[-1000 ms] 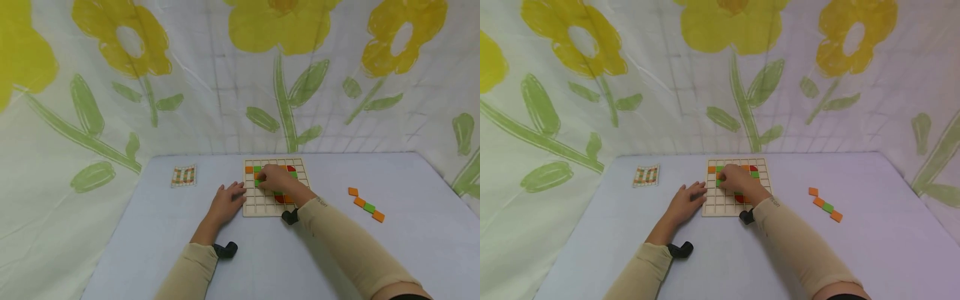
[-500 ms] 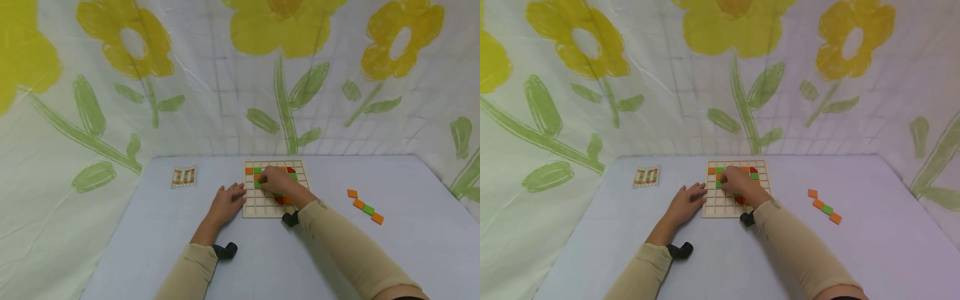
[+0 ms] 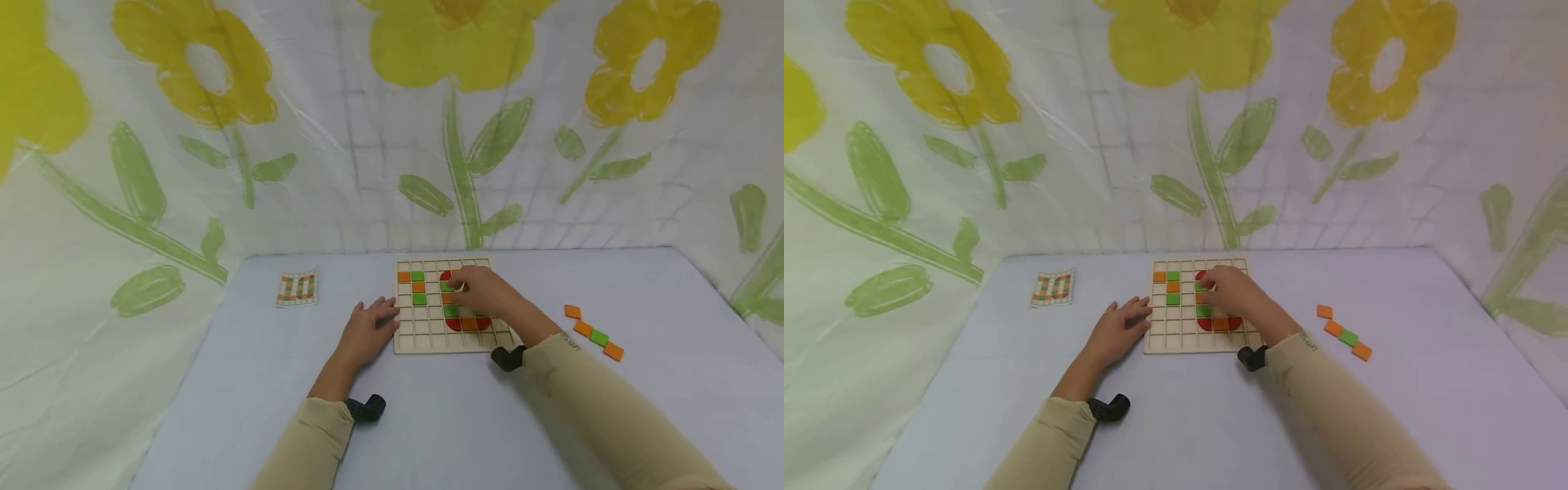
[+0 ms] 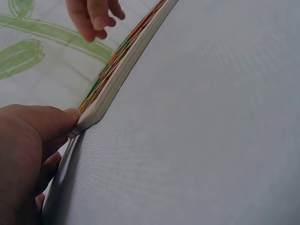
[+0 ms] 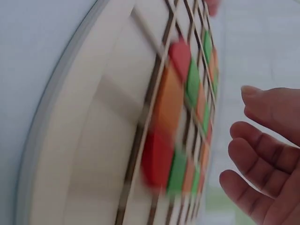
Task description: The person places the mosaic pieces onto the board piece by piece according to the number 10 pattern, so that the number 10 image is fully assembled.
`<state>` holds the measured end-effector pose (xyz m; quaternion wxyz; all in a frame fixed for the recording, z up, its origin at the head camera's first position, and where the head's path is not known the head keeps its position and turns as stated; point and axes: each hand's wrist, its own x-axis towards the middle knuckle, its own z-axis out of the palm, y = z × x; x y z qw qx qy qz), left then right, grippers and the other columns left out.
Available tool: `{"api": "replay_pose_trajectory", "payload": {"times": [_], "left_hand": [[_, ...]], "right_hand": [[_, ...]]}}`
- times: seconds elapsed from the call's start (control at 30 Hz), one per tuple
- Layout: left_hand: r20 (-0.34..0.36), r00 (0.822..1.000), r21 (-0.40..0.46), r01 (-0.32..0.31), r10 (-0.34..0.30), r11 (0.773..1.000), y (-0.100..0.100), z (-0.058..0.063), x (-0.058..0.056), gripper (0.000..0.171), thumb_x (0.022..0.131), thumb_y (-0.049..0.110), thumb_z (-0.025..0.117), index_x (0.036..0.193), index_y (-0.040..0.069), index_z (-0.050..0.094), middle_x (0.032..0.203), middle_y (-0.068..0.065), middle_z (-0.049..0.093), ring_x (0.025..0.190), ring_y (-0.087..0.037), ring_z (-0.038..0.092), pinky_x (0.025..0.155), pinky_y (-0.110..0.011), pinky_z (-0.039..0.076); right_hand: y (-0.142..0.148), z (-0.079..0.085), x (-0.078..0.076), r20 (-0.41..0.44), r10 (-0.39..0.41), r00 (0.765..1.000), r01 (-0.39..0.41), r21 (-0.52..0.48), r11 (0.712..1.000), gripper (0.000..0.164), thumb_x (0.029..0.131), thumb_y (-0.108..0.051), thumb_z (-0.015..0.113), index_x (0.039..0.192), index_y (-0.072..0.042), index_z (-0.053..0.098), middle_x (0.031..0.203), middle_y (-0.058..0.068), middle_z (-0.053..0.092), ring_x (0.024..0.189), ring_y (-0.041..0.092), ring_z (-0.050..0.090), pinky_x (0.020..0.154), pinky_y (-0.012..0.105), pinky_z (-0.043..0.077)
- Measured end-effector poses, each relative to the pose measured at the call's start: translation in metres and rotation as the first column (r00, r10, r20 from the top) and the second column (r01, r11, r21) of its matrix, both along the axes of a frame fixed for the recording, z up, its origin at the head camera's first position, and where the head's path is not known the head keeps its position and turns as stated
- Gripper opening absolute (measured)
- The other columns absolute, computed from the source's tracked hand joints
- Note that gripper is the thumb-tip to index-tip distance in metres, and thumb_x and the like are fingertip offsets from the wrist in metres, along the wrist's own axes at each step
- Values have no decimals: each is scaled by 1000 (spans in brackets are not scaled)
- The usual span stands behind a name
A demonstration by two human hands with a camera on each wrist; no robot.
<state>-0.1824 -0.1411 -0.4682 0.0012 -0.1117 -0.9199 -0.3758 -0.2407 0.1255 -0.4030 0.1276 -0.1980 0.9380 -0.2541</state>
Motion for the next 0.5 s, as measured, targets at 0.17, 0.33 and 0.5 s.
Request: {"api": "replay_pose_trajectory", "payload": {"times": [0.17,0.33,0.5], "left_hand": [[10,1000,-3,-14,14,1000,-1,-2,0,34,94,24,67,126,13,68,145,5,54,142,-16,41,125,-46,11],[6,1000,-3,-9,9,1000,-1,-3,-1,34,94,24,67,126,13,68,145,5,54,142,-17,41,125,-47,11],[10,1000,-7,-9,9,1000,0,-2,-2,34,95,25,66,127,14,68,145,6,53,142,-16,40,125,-46,11]], "right_hand": [[51,5,10,-40,-63,997,63,-1,998,35,93,-22,68,123,-3,67,110,10,67,97,25,60,79,38,55],[105,7,20,-59,-138,989,140,32,990,37,93,-22,67,125,-2,65,106,12,66,92,25,59,70,34,54],[150,3,28,-7,-199,980,199,70,977,45,96,-27,63,131,1,58,106,16,65,80,21,62,66,35,54]]}}
